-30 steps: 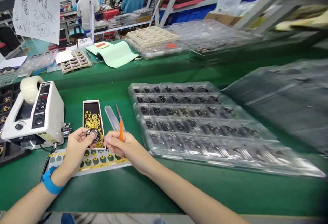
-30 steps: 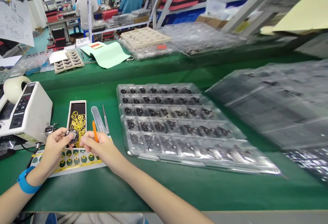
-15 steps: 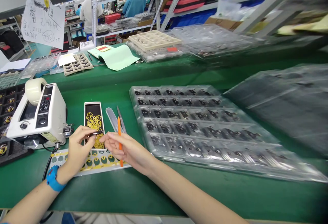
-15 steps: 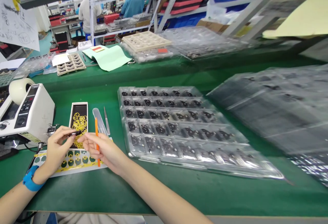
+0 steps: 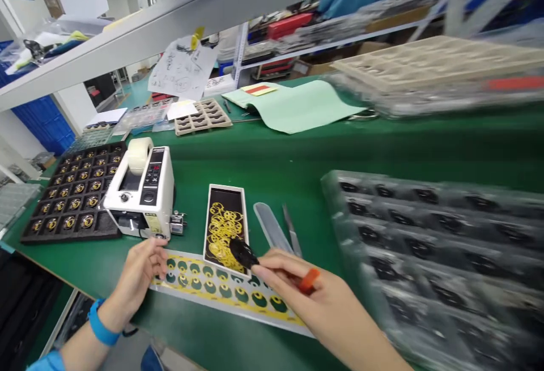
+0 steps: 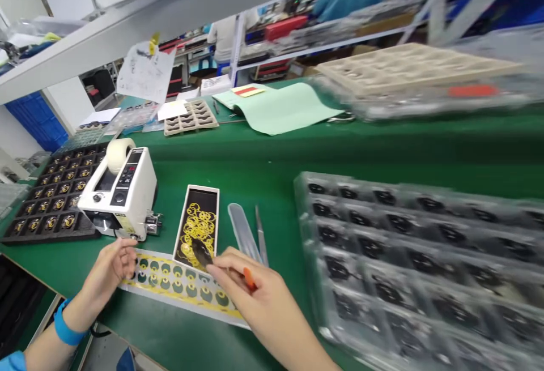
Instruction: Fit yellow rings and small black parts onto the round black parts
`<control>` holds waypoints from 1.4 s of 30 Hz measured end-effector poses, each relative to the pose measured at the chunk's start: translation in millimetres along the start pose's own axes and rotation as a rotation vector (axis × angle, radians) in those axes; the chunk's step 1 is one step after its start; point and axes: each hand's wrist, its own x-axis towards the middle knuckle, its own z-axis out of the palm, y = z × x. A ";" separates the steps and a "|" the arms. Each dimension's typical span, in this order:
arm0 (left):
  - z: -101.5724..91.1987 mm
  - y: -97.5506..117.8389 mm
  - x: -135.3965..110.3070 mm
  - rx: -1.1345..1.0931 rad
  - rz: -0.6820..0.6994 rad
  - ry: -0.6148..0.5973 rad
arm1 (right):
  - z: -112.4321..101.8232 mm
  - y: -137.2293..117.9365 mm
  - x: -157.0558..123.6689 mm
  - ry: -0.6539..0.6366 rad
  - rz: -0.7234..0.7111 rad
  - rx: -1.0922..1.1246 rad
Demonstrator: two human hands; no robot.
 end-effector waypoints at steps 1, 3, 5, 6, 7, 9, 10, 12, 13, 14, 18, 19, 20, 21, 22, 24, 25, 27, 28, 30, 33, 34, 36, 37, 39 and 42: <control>-9.7 2.0 2.3 -0.025 0.000 0.053 | 0.2 1.9 -1.0 -0.008 -0.015 -0.031; -23.6 7.5 8.3 -0.037 0.047 0.134 | 0.2 6.5 -2.4 0.004 -0.032 -0.064; -28.3 14.5 11.5 -0.040 0.107 0.198 | -0.4 10.2 -2.4 0.002 -0.028 -0.076; -27.7 18.4 10.9 -0.031 0.149 0.224 | -0.9 11.2 -1.7 0.005 -0.026 -0.078; -25.7 22.5 8.7 -0.017 0.199 0.248 | -1.2 11.5 -0.6 0.009 -0.027 -0.075; -19.9 31.5 1.0 0.026 0.319 0.291 | -1.6 10.4 2.3 0.014 -0.029 -0.053; -17.0 36.4 -3.6 0.041 0.378 0.307 | -1.5 9.3 3.9 0.030 -0.032 -0.032; -12.4 47.1 -10.7 0.168 0.514 0.287 | -1.1 7.1 6.4 0.036 -0.021 0.031; -10.8 52.9 -12.3 0.301 0.587 0.249 | -0.8 6.2 7.0 0.029 -0.005 0.070; -9.3 58.8 -12.3 0.473 0.651 0.194 | -0.7 5.5 7.2 0.014 0.016 0.110; -1.2 82.5 -2.7 1.046 0.762 0.001 | -2.0 1.3 4.4 -0.086 0.127 0.258; 2.8 87.6 -0.2 1.066 0.764 -0.017 | -2.6 -0.6 3.5 -0.107 0.150 0.291; 7.9 91.9 1.7 1.045 0.773 -0.036 | -3.1 -2.8 2.9 -0.124 0.170 0.323; 14.4 95.1 3.0 0.992 0.782 -0.065 | -3.7 -5.2 2.6 -0.137 0.186 0.357; 22.1 96.8 3.8 0.922 0.784 -0.118 | -4.0 -7.5 2.7 -0.146 0.199 0.393; 40.2 94.6 4.8 0.783 0.745 -0.287 | -4.5 -10.9 3.9 -0.156 0.225 0.469; 49.7 90.5 5.5 0.731 0.702 -0.383 | -4.6 -11.7 4.8 -0.154 0.235 0.511; 66.9 77.4 8.0 0.667 0.596 -0.529 | -4.8 -11.5 6.7 -0.152 0.254 0.593; 73.5 69.3 9.8 0.650 0.556 -0.566 | -4.9 -10.9 7.4 -0.155 0.261 0.623; 81.6 53.0 13.7 0.632 0.515 -0.579 | -5.1 -9.8 8.0 -0.162 0.265 0.659; 82.1 34.4 17.5 0.623 0.491 -0.564 | -4.8 -10.7 7.2 -0.165 0.261 0.683; 80.6 30.3 17.9 0.619 0.479 -0.569 | -4.6 -11.5 6.6 -0.166 0.267 0.692; 77.2 25.1 17.7 0.609 0.454 -0.593 | -4.0 -12.7 5.3 -0.172 0.285 0.712; 75.9 23.5 17.4 0.604 0.447 -0.605 | -3.8 -12.9 4.6 -0.174 0.294 0.719; 74.4 21.7 17.2 0.596 0.438 -0.626 | -3.4 -12.3 3.5 -0.176 0.302 0.722; 73.8 21.2 17.6 0.585 0.435 -0.642 | -3.0 -10.4 2.3 -0.174 0.299 0.720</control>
